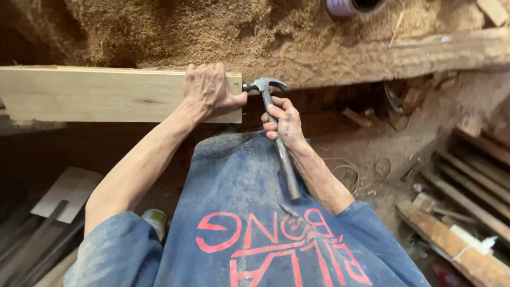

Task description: The person assembles a small wooden box using a hammer to drive nails into wooden boards. They hold the boards together by hand, position nails, and repeatedly strike them with the hammer to join the components.

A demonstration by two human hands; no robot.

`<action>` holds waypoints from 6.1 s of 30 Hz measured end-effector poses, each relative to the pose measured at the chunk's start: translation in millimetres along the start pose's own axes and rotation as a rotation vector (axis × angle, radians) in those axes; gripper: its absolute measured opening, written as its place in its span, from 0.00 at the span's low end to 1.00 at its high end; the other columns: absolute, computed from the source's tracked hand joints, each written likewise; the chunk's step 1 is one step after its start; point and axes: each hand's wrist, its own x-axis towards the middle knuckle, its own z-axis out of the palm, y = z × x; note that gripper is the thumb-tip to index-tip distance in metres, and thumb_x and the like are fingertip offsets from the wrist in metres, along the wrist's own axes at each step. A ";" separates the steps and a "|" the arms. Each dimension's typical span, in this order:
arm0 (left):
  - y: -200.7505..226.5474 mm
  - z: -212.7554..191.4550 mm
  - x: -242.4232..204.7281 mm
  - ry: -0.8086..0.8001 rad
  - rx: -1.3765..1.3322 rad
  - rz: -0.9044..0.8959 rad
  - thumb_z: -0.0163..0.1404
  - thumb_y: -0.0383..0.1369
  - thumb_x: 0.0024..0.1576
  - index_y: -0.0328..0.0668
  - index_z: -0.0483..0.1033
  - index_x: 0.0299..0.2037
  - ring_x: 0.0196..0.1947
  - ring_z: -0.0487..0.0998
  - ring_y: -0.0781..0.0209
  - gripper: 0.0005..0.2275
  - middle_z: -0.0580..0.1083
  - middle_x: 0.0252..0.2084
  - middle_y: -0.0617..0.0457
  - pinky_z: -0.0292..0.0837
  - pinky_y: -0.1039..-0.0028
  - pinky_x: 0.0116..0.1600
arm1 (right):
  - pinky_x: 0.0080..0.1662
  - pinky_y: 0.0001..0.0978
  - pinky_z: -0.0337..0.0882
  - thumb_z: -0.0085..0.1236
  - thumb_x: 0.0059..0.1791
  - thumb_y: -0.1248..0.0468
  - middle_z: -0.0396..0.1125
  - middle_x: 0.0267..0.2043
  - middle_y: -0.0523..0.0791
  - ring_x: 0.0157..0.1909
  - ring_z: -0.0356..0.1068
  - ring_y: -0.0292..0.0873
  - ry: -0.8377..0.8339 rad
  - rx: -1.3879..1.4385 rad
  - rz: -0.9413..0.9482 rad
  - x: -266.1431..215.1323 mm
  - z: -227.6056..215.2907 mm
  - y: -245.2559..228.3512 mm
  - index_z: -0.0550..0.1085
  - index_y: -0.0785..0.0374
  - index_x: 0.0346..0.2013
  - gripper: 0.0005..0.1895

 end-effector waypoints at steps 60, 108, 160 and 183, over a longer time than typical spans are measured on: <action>31.2 45.6 39.7 0.018 0.046 0.163 0.43 0.54 0.52 0.52 0.65 0.25 0.14 0.53 0.64 0.17 0.59 0.15 0.60 0.52 0.65 0.29 | 0.36 0.33 0.75 0.54 0.58 0.69 0.72 0.43 0.53 0.39 0.74 0.42 -0.417 -1.407 -1.438 -49.8 0.3 -68.7 0.65 0.62 0.58 0.14; 20.9 6.7 16.8 -0.008 -0.043 -0.050 0.48 0.64 0.46 0.48 0.75 0.16 0.18 0.69 0.64 0.27 0.72 0.17 0.57 0.64 0.66 0.29 | 0.35 0.25 0.69 0.60 0.52 0.70 0.65 0.33 0.48 0.31 0.65 0.39 -0.144 -1.097 -1.441 -59.7 -31.5 -64.9 0.70 0.62 0.42 0.07; -23.5 40.3 -6.7 0.695 -0.136 -0.086 0.44 0.40 0.68 0.39 0.80 0.40 0.43 0.73 0.50 0.14 0.77 0.40 0.42 0.60 0.59 0.55 | 0.25 0.28 0.64 0.44 0.61 0.57 0.64 0.26 0.44 0.23 0.64 0.36 -0.503 -1.016 -1.385 -49.9 -14.7 -56.2 0.64 0.60 0.51 0.11; -16.0 25.3 -14.6 0.660 -0.097 -0.155 0.44 0.41 0.69 0.45 0.79 0.29 0.37 0.76 0.53 0.18 0.79 0.31 0.48 0.58 0.58 0.54 | 0.28 0.35 0.65 0.45 0.58 0.62 0.62 0.26 0.47 0.24 0.60 0.40 -0.659 -0.694 -1.293 -41.2 -33.6 -64.6 0.68 0.65 0.30 0.14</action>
